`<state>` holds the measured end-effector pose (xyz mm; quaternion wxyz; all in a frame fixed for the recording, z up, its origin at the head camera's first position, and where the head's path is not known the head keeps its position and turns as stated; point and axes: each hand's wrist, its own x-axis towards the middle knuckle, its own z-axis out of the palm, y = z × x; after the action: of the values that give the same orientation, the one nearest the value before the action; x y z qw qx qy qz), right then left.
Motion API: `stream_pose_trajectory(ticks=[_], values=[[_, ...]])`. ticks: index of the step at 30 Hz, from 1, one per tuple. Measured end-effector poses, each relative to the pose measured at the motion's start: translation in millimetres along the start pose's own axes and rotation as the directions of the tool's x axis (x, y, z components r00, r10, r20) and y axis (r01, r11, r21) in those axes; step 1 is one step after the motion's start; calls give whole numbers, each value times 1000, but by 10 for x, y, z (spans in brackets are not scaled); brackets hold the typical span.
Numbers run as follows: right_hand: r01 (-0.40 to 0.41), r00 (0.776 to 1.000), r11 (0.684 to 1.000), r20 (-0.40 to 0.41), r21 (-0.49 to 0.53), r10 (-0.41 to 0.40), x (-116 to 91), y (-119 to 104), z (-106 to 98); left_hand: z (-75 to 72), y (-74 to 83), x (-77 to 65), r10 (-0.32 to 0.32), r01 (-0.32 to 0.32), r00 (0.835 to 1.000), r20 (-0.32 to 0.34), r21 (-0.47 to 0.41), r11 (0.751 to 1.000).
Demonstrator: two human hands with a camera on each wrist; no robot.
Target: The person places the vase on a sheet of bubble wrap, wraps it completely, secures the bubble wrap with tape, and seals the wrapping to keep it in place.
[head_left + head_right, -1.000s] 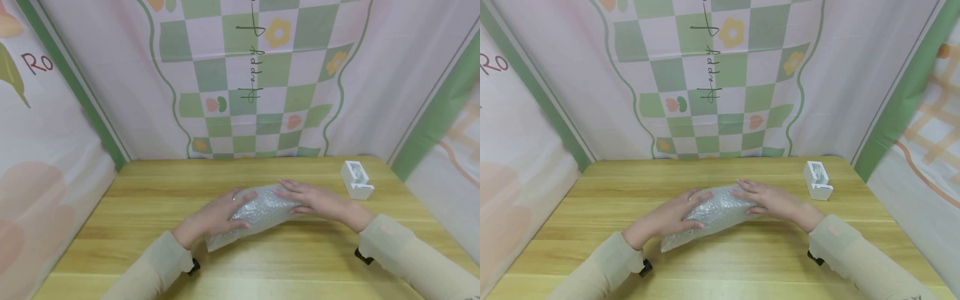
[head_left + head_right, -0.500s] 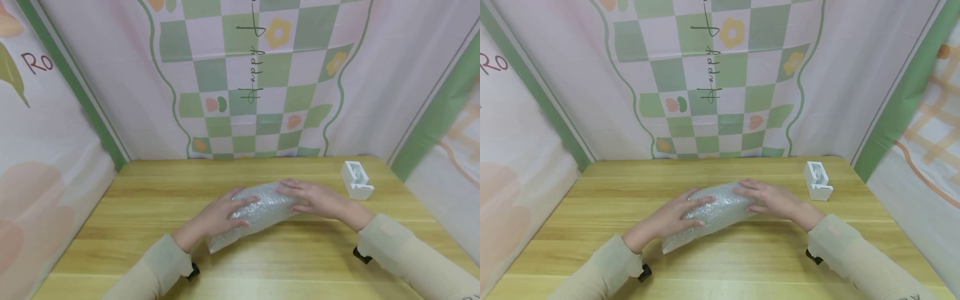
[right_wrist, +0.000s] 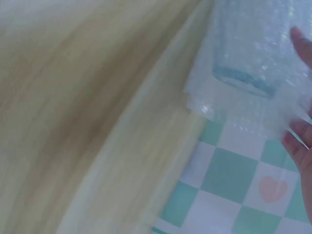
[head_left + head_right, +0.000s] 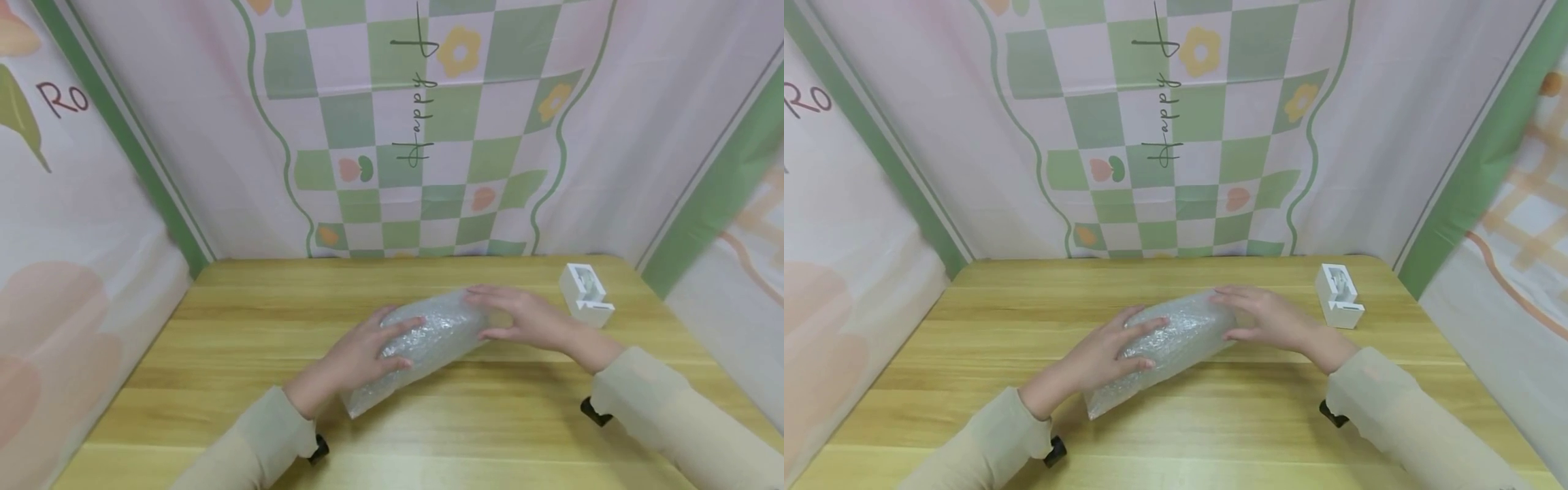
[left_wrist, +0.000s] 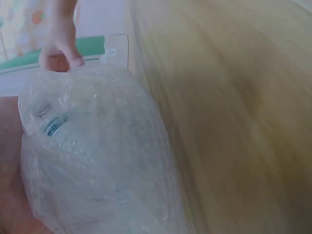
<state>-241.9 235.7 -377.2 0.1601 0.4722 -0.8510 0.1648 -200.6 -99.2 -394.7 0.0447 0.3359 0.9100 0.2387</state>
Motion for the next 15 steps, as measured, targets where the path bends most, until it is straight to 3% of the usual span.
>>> stream_pose_trajectory(ticks=[8,12,15], values=[[-141,989,989,-40,-33,140,-73,-22,-284,4,47,-19,-13,13,1000,-3,8,1000],[-169,981,983,-104,-69,161,-126,1,-403,3,65,-28,-18,18,1000,-2,7,1000],[-230,962,968,-171,-101,211,-186,28,-492,6,72,-30,-17,17,1000,-3,1,1000]])
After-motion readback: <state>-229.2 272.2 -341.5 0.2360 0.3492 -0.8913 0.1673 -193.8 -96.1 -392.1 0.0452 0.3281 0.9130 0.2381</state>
